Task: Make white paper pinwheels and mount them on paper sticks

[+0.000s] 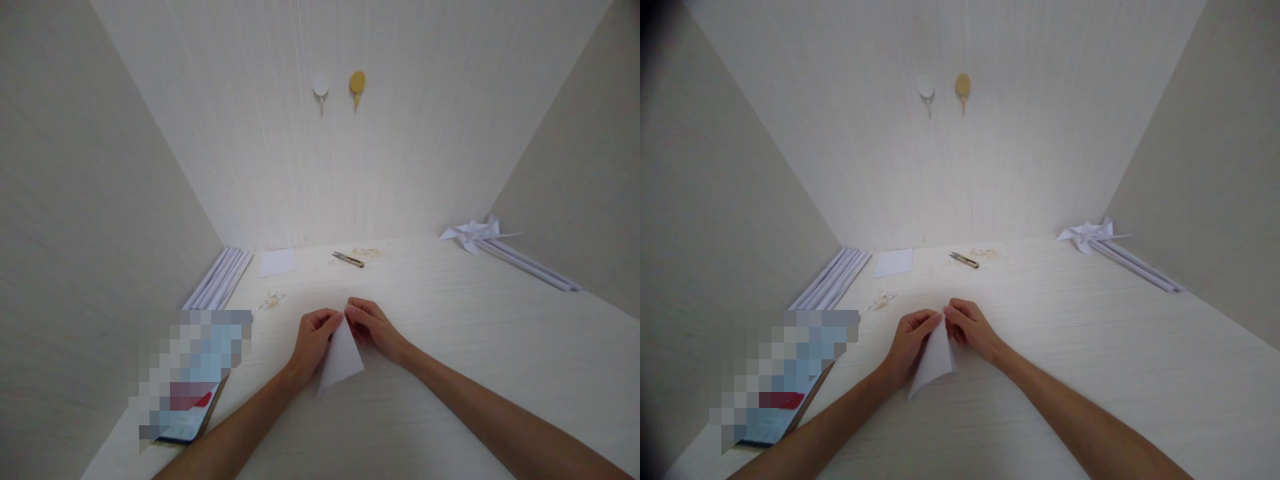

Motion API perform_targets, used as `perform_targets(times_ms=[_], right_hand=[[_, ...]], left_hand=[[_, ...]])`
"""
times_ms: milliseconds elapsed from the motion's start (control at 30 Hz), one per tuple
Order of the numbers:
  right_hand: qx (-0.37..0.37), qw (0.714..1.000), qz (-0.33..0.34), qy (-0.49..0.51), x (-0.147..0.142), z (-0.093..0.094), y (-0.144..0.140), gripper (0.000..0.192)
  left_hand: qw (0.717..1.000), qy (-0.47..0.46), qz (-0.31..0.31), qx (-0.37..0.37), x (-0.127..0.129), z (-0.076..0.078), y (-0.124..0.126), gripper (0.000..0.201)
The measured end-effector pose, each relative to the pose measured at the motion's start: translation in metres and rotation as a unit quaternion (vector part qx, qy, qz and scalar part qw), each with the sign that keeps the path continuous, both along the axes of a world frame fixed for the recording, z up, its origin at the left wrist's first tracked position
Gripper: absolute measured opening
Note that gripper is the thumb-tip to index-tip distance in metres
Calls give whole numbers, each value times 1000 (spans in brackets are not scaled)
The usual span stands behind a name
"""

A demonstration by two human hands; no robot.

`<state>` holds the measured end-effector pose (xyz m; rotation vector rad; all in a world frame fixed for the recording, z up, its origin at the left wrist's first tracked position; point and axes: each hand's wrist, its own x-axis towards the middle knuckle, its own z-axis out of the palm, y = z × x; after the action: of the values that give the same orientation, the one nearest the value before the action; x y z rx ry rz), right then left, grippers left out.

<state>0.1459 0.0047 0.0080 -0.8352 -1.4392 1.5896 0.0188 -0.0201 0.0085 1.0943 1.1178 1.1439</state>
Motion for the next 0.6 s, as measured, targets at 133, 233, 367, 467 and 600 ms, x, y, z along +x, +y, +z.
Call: perform_targets(times_ms=[133,233,367,467,600], right_hand=[[6,999,14,-41,-1,0,-1,33],[16,999,30,-37,1,-1,-1,31],[44,998,27,-40,3,-4,-2,30],[56,997,11,-50,3,-4,-3,30],[68,995,-49,-57,3,-4,0,29]], left_hand=[[1000,9,-30,-5,4,3,-4,21],[999,8,-42,-19,3,4,-3,20],[997,18,-58,-46,2,4,-4,22],[996,35,-60,-47,3,4,-3,24],[997,38,-58,-43,2,5,0,25]])
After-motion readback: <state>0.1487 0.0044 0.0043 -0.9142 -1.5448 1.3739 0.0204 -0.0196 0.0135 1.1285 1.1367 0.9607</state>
